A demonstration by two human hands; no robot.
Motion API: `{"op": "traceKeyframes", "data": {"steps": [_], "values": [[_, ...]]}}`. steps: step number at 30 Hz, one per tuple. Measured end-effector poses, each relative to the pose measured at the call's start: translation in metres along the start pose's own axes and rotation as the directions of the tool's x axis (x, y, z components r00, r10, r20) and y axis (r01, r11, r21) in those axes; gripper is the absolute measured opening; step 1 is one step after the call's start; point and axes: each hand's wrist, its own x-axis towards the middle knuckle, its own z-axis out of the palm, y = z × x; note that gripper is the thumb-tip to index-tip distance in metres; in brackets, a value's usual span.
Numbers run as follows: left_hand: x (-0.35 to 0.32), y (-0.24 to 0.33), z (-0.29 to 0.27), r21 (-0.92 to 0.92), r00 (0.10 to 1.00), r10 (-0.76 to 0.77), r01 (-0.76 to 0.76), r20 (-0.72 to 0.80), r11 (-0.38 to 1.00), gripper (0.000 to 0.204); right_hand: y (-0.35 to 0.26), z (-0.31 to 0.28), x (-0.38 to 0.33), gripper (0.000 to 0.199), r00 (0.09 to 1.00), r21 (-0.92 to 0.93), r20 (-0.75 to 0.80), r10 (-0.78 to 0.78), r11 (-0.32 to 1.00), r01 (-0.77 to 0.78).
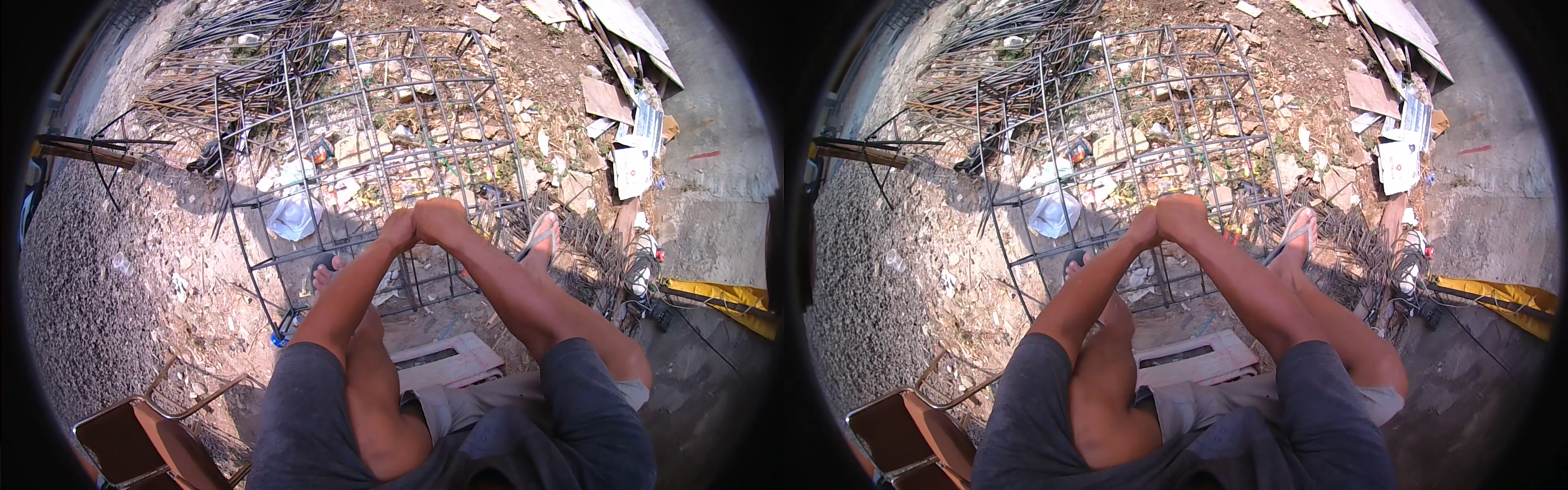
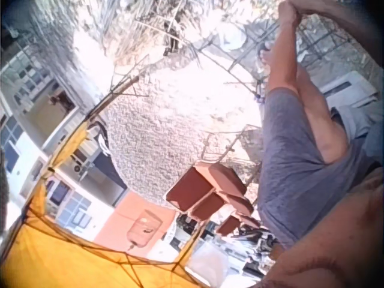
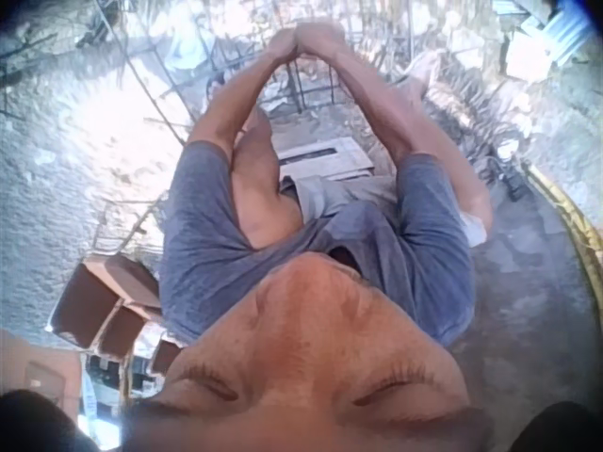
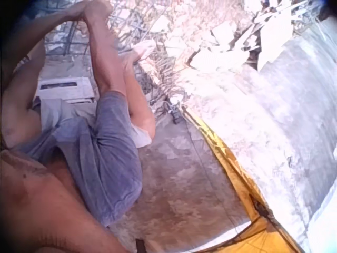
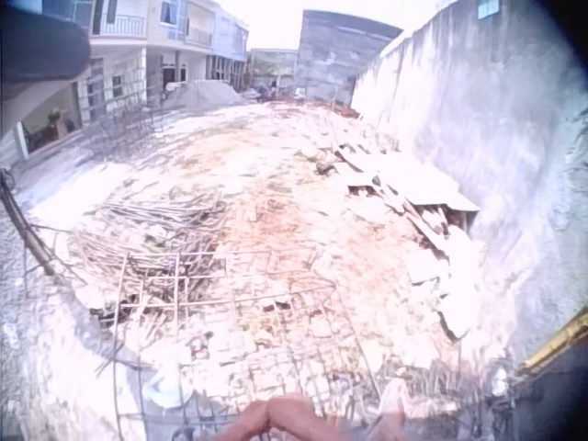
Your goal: The person sits on the ground and uses pliers to twist wire ties around the intersections of a rectangular metal grid. The person repeatedly picks up wire ties, wraps them around the grid joints, and twists them to secure the structure.
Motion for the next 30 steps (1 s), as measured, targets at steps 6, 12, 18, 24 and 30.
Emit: {"op": "traceKeyframes", "data": {"steps": [6,12,18,24,30], "values": [[0.010,-0.002,0.010,-0.074,0.989,-0.145,0.145,0.009,0.987,0.017,0.016,-0.014,0.023,0.016,0.972,-0.199,0.061,-0.229,0.951,0.236],[0.021,-0.046,0.053,-0.074,0.992,-0.073,0.065,-0.106,0.995,0.019,0.006,-0.017,0.032,0.012,0.922,-0.352,0.173,-0.346,0.853,0.386],[0.019,0.005,0.001,-0.027,0.971,-0.210,0.214,0.111,0.976,0.019,0.030,-0.013,0.059,0.011,0.888,-0.452,0.121,-0.443,0.772,0.446],[0.020,0.002,0.011,0.013,0.977,-0.210,0.210,0.032,0.978,0.014,0.058,-0.003,0.078,0.021,0.868,-0.441,-0.067,-0.492,0.795,0.417],[0.005,0.018,0.003,-0.041,0.983,-0.186,0.186,0.000,0.982,0.013,0.095,0.017,0.072,0.022,0.892,-0.322,-0.163,-0.421,0.878,0.355]]}}
